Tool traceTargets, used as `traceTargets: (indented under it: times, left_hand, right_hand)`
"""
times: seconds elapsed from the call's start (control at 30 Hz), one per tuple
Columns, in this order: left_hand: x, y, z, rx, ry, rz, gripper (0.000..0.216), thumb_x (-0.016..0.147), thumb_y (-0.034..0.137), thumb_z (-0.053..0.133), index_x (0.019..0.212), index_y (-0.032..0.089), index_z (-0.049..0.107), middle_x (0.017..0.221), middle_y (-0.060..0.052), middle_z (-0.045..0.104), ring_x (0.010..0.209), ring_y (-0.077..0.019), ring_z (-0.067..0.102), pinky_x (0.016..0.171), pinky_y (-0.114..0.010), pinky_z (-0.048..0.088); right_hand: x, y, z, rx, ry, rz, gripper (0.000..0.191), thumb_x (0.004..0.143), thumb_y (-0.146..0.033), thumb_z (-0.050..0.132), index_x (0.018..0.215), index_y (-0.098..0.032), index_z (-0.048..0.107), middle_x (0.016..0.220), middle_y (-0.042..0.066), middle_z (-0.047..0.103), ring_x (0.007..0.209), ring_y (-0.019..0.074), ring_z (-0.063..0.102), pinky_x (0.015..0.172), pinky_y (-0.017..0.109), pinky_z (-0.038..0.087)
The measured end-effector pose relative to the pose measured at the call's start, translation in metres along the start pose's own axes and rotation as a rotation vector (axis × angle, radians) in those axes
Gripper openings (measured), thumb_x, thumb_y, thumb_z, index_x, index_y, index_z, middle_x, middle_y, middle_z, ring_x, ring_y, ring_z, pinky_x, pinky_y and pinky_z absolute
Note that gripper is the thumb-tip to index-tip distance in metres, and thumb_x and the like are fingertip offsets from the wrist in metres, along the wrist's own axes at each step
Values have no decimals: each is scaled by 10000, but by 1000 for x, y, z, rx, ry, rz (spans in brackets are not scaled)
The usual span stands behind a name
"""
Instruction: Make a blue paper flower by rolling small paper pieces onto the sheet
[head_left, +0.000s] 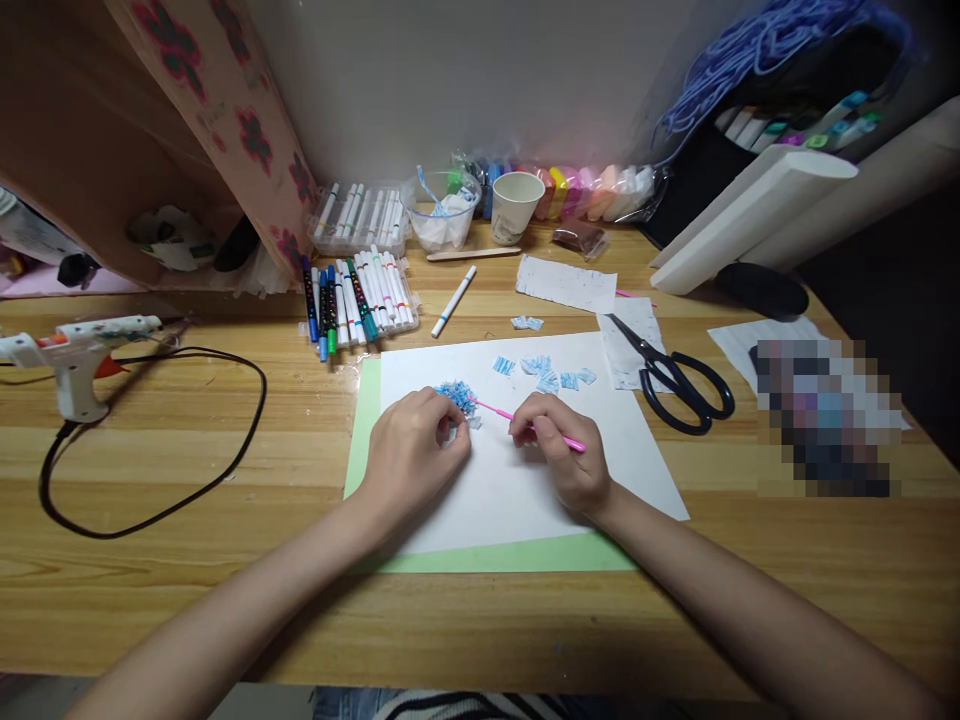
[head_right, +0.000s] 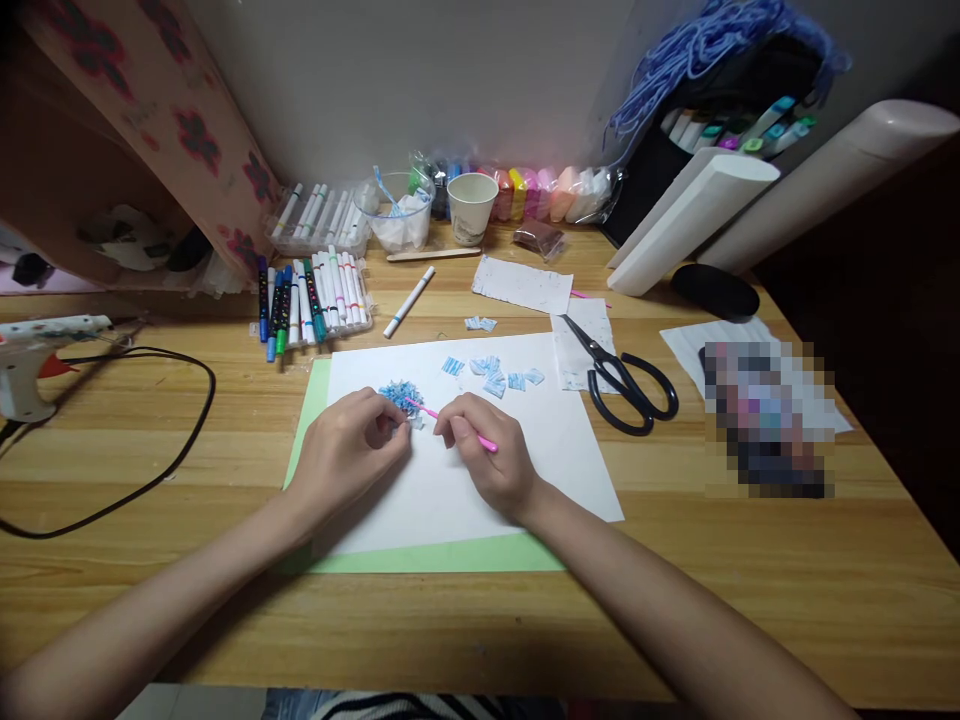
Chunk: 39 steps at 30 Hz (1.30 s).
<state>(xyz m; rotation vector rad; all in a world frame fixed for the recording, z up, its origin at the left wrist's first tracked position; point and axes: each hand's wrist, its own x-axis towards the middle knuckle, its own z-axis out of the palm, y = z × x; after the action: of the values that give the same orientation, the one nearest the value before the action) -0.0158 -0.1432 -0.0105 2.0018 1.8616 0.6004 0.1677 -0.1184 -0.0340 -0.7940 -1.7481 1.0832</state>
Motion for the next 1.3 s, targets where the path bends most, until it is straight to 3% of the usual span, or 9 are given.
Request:
traceTargets:
  times: [0.43, 1.3]
  left_hand:
    - [2, 0, -8, 55, -30, -48, 97, 778, 208, 532, 715, 197, 604, 678, 7, 580, 656, -139, 523, 578, -260, 330]
    - [1, -3, -10, 28, 7, -45, 82, 772, 220, 553, 766, 193, 630, 687, 8, 591, 646, -131, 525, 574, -253, 339]
  right_hand:
    - [3, -1, 2, -91, -119, 33, 279, 948, -208, 358, 739, -192, 542, 674, -4, 528, 646, 123, 506, 640, 271, 385]
    - [5, -3, 7, -229, -145, 4, 255, 958, -225, 348, 784, -206, 533, 728, 16, 588, 711, 144, 573, 662, 290, 419]
